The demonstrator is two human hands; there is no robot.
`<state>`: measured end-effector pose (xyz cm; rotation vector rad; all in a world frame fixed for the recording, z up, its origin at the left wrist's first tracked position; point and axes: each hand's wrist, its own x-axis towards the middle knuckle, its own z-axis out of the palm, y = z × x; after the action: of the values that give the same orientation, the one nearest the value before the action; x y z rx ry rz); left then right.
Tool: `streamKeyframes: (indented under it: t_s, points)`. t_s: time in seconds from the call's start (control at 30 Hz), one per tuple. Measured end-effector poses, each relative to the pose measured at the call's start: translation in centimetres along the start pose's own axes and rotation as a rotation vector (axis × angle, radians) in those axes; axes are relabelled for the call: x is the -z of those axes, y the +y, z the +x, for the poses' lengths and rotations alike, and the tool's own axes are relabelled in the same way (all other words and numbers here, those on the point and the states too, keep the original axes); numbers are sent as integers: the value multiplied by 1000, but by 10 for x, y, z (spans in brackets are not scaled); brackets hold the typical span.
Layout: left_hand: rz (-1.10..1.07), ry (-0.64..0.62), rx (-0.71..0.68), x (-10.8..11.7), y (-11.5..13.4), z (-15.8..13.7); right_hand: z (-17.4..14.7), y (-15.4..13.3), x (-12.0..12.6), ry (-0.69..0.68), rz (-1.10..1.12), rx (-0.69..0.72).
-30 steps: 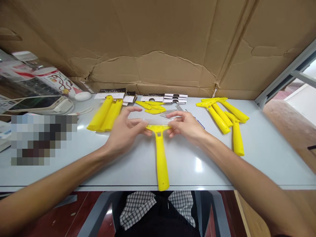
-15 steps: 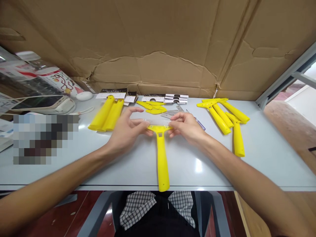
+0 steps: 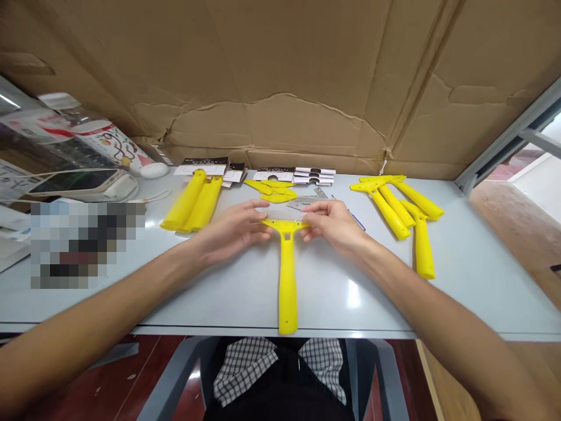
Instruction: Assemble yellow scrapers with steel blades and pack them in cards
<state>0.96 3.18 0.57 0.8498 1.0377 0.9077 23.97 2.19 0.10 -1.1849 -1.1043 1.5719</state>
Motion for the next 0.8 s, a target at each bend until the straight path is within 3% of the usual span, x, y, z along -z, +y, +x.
streamKeyframes:
  t_s: [0.1, 0.2, 0.33, 0.5, 0.8]
  points:
    - [-5, 63, -33, 7, 8, 7, 0, -4, 2, 18, 7, 17]
    - [130, 150, -229, 15, 19, 9, 1, -7, 4, 44, 5, 22]
    - [488, 254, -513, 28, 30, 10, 3, -8, 7, 64, -7, 39]
    - [969, 345, -812, 45, 27, 22, 5, -9, 9, 65, -5, 48]
    - [1361, 247, -667, 55, 16, 39, 8, -9, 11, 53, -1, 41]
